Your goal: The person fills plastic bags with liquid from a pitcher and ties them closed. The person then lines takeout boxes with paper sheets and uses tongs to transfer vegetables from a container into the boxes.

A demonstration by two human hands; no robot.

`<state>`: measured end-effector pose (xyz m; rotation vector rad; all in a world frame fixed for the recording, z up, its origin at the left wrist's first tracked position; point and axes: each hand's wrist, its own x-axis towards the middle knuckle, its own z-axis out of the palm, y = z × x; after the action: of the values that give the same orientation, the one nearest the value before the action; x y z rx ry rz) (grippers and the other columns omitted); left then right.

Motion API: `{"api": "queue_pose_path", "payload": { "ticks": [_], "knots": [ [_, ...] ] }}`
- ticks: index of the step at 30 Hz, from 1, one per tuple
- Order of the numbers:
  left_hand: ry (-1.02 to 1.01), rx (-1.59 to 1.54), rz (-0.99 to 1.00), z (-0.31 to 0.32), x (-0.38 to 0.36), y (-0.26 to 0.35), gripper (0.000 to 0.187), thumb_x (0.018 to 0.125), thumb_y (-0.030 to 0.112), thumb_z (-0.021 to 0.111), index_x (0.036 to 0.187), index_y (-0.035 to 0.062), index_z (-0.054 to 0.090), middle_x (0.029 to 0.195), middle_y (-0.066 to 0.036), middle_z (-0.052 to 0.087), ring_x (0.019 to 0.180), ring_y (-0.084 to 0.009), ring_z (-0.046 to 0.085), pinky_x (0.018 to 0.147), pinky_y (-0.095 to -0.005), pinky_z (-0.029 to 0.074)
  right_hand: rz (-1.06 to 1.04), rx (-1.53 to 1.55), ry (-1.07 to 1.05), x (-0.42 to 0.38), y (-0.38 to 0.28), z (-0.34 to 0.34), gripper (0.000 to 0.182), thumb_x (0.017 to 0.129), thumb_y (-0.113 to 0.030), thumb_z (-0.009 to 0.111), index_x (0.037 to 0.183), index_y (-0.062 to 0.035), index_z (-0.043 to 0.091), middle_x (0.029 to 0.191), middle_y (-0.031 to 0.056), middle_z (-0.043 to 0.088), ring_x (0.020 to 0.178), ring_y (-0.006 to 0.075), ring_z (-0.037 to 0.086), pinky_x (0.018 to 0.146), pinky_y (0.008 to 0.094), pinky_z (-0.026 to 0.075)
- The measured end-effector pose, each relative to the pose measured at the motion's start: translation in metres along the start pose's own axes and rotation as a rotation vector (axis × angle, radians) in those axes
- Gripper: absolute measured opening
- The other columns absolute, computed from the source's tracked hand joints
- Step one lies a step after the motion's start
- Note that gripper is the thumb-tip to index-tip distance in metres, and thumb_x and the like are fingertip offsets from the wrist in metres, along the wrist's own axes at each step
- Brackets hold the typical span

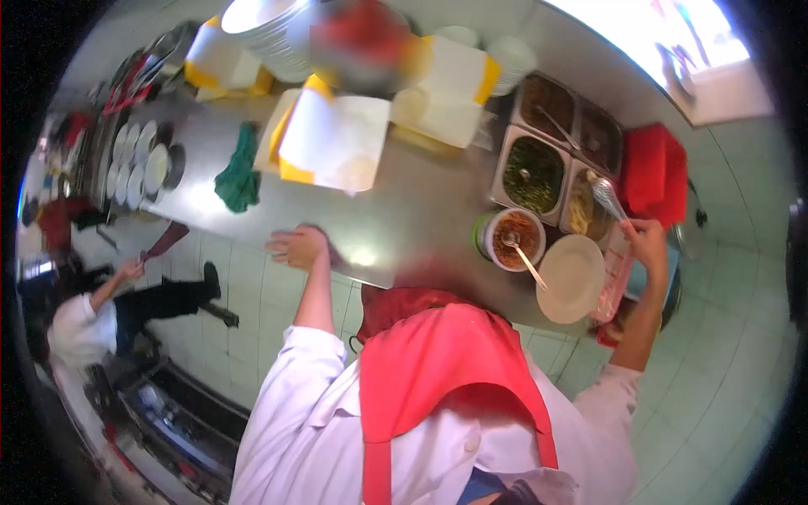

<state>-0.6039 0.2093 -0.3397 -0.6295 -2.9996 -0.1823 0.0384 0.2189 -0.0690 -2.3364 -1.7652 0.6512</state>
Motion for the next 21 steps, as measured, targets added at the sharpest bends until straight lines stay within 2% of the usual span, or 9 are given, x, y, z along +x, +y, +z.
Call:
{"api": "queue_pose_path", "payload": {
  "ticks": [1,2,6,12,14,16,18,20,21],
  "knots": [
    [0.008,0.006,-0.034,0.0,0.0,0.001,0.068,0.092,0.031,0.041,0.15,0.0002,0.026,0.158,-0.027,0.018,0.137,-0.0532,0.029,0.105,-0.0589,0.039,0.064,0.024,-0.032,-0.003,-0.035,-0.01,0.035,0.085,-0.033,0.071,0.099,-0.0012,0.074,0.07,0.0127,0.068,0.064,0.0173,0.064,0.063,0.0353,0.049],
    [0.02,-0.003,-0.011,-0.002,0.0,0.001,0.067,0.091,0.03,0.041,0.15,-0.0002,0.027,0.157,-0.028,0.018,0.136,-0.0528,0.029,0.105,-0.0583,0.039,0.039,0.018,-0.046,0.002,-0.059,-0.013,0.035,0.085,-0.033,0.071,0.099,-0.0012,0.074,0.07,0.0127,0.068,0.064,0.0173,0.064,0.063,0.0353,0.049],
    [0.067,-0.067,0.049,-0.016,-0.005,0.003,0.067,0.091,0.028,0.043,0.148,-0.0017,0.028,0.156,-0.03,0.018,0.135,-0.052,0.03,0.104,-0.0578,0.04,-0.434,0.019,0.003,0.029,-0.144,0.01,0.033,0.085,-0.029,0.073,0.099,0.001,0.074,0.081,0.0177,0.072,0.067,0.0188,0.067,0.065,0.0367,0.05],
    [-0.034,-0.098,0.017,-0.042,-0.008,0.009,0.067,0.09,0.028,0.043,0.148,-0.0016,0.029,0.157,-0.029,0.016,0.137,-0.0518,0.028,0.104,-0.0575,0.04,-0.764,-0.183,-0.167,0.054,-0.319,0.088,0.032,0.082,-0.033,0.073,0.08,-0.0006,0.072,0.074,0.0209,0.066,0.069,0.0391,0.064,0.065,0.0444,0.052],
    [-0.026,-0.099,-0.001,-0.038,-0.007,0.009,0.067,0.09,0.027,0.043,0.148,-0.0017,0.029,0.158,-0.028,0.015,0.138,-0.0519,0.027,0.104,-0.0574,0.04,-0.75,-0.352,-0.252,0.062,-0.358,0.123,0.034,0.08,-0.036,0.073,0.085,-0.0023,0.072,0.073,0.0196,0.065,0.072,0.0374,0.065,0.067,0.0462,0.05],
    [-0.025,-0.098,-0.014,-0.036,-0.005,0.009,0.067,0.09,0.027,0.042,0.148,-0.0017,0.029,0.158,-0.028,0.015,0.138,-0.0521,0.026,0.104,-0.0574,0.04,-0.805,-0.318,-0.236,0.059,-0.385,0.146,0.033,0.081,-0.036,0.073,0.085,-0.0029,0.072,0.072,0.0191,0.065,0.072,0.0372,0.065,0.068,0.046,0.05],
    [-0.044,-0.088,-0.022,-0.036,-0.005,0.01,0.066,0.09,0.027,0.043,0.148,-0.002,0.029,0.158,-0.028,0.015,0.138,-0.0522,0.026,0.104,-0.0574,0.039,-0.839,-0.283,-0.228,0.062,-0.39,0.159,0.032,0.081,-0.036,0.073,0.085,-0.0036,0.073,0.072,0.0186,0.066,0.071,0.037,0.065,0.068,0.0458,0.05],
    [-0.028,-0.089,-0.006,-0.033,-0.003,0.009,0.067,0.09,0.027,0.043,0.148,-0.0023,0.029,0.158,-0.028,0.015,0.138,-0.0524,0.026,0.104,-0.0573,0.039,-0.681,-0.324,-0.258,0.068,-0.386,0.16,0.034,0.08,-0.038,0.073,0.088,-0.0046,0.074,0.074,0.019,0.067,0.073,0.0369,0.066,0.069,0.0448,0.051],
    [-0.009,-0.097,0.016,-0.033,-0.004,0.007,0.067,0.09,0.027,0.043,0.148,-0.0025,0.029,0.158,-0.028,0.015,0.138,-0.0525,0.027,0.104,-0.0572,0.04,-0.721,-0.249,-0.201,0.066,-0.374,0.149,0.035,0.081,-0.038,0.074,0.092,-0.005,0.074,0.076,0.0203,0.067,0.074,0.0369,0.066,0.07,0.0436,0.052]
  ]
}}
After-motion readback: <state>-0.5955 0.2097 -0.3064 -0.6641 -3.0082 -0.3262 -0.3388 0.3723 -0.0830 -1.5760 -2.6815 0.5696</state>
